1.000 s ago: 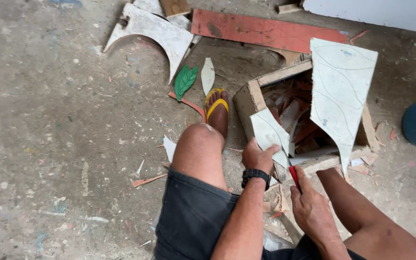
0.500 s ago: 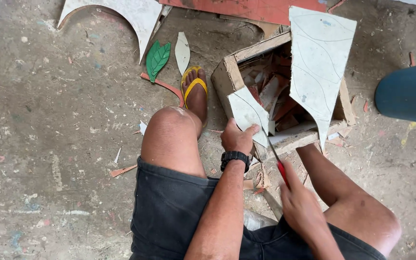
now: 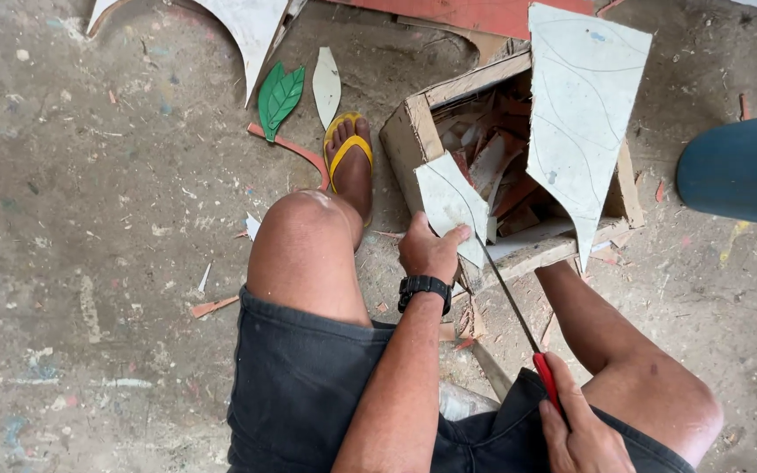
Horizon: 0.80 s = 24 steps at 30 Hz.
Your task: Cutting a curved shape from a sheet of material using a utility knife
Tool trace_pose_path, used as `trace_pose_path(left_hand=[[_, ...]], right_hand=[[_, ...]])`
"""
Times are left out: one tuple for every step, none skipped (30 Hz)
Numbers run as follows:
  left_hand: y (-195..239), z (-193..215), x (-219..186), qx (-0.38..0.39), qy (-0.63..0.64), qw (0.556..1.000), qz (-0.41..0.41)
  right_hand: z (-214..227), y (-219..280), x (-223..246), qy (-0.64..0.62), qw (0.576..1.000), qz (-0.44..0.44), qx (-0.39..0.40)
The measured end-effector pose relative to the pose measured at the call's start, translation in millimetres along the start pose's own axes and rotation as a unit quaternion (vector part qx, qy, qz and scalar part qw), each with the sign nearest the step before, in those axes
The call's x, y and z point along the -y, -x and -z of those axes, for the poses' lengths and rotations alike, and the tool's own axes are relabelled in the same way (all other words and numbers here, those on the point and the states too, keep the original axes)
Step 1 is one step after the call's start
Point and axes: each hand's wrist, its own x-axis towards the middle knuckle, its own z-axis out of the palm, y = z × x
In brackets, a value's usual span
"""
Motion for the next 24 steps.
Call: trace_pose_path(left_hand=[[1,3,-3,-0.001,-0.001,1.0,-0.001],[4,4,-6,0.009,0.004,1.0,0.009],[7,6,-8,0.018,0.008,1.0,0.02],[7,5,-3,0.02,0.007,1.0,0.019],[7,4,3,0.013,0.005,1.0,0.0],[3,4,2,0.003,0.005,1.0,-0.026],[0,2,-2,0.001,0.006,0.999,-0.033],[0,2,-1,0.012,0.0,1.0,-0.015],[0,2,0,0.023,-0.007,1.0,0.004],[-1,1,2,0.024,-0.005,1.0,0.002],[-2,0,4,0.014,0.0,1.0,-0.014],[-2,0,7,0.002,0.005,1.0,-0.026],[-3,-2,7,0.0,0.006,1.0,-0.025],[-4,-3,9,-0.009,0.014,0.999,-0.035],[-5,-5,10,-0.019,0.022,0.999,-0.046],[-5,-5,9,-0.017,0.021,0.999,-0.046],[-5,-6,9,-0.022,0.02,0.999,-0.043],[-6,-6,8,-0.026,0.017,0.999,-0.042],[-6,-7,5,-0.024,0.016,0.999,-0.043],[-5,-6,5,-0.025,0.023,0.999,-0.043],[-4,-5,5,-0.025,0.03,0.998,-0.042],[-3,-6,7,-0.026,0.028,0.998,-0.04],[-3,-6,9,-0.023,0.012,0.999,-0.037],[-4,-6,8,-0.022,-0.001,0.999,-0.033]], right_hand=[[-1,-10,11,-0.001,1.0,0.001,0.0],[-1,-18,20,-0.011,0.997,0.077,0.0],[-1,-26,29,-0.025,0.988,0.153,-0.004],[-2,-32,49,-0.027,0.988,0.152,-0.004],[-1,-37,68,-0.053,0.985,0.161,0.012],[2,-45,91,-0.081,0.981,0.176,0.025],[3,-50,95,-0.085,0.979,0.182,0.021],[1,-53,97,-0.078,0.98,0.184,0.016],[-1,-57,99,-0.071,0.98,0.186,0.012],[-4,-62,95,-0.071,0.98,0.187,0.009],[-8,-68,91,-0.076,0.975,0.211,-0.006],[-12,-73,87,-0.08,0.968,0.235,-0.019],[-12,-75,88,-0.077,0.968,0.237,-0.017],[-13,-76,89,-0.073,0.97,0.229,-0.024],[-13,-77,90,-0.069,0.972,0.222,-0.031],[-12,-77,89,-0.07,0.972,0.22,-0.031],[-11,-76,89,-0.074,0.971,0.226,-0.028],[-10,-76,90,-0.08,0.969,0.231,-0.025],[-7,-76,88,-0.083,0.969,0.23,-0.026],[-6,-76,86,-0.06,0.969,0.237,-0.036],[-4,-75,84,-0.036,0.968,0.244,-0.046],[0,-61,84,-0.036,0.968,0.243,-0.044],[5,-47,85,-0.03,0.972,0.23,-0.028],[13,-34,87,-0.021,0.975,0.22,-0.013]])
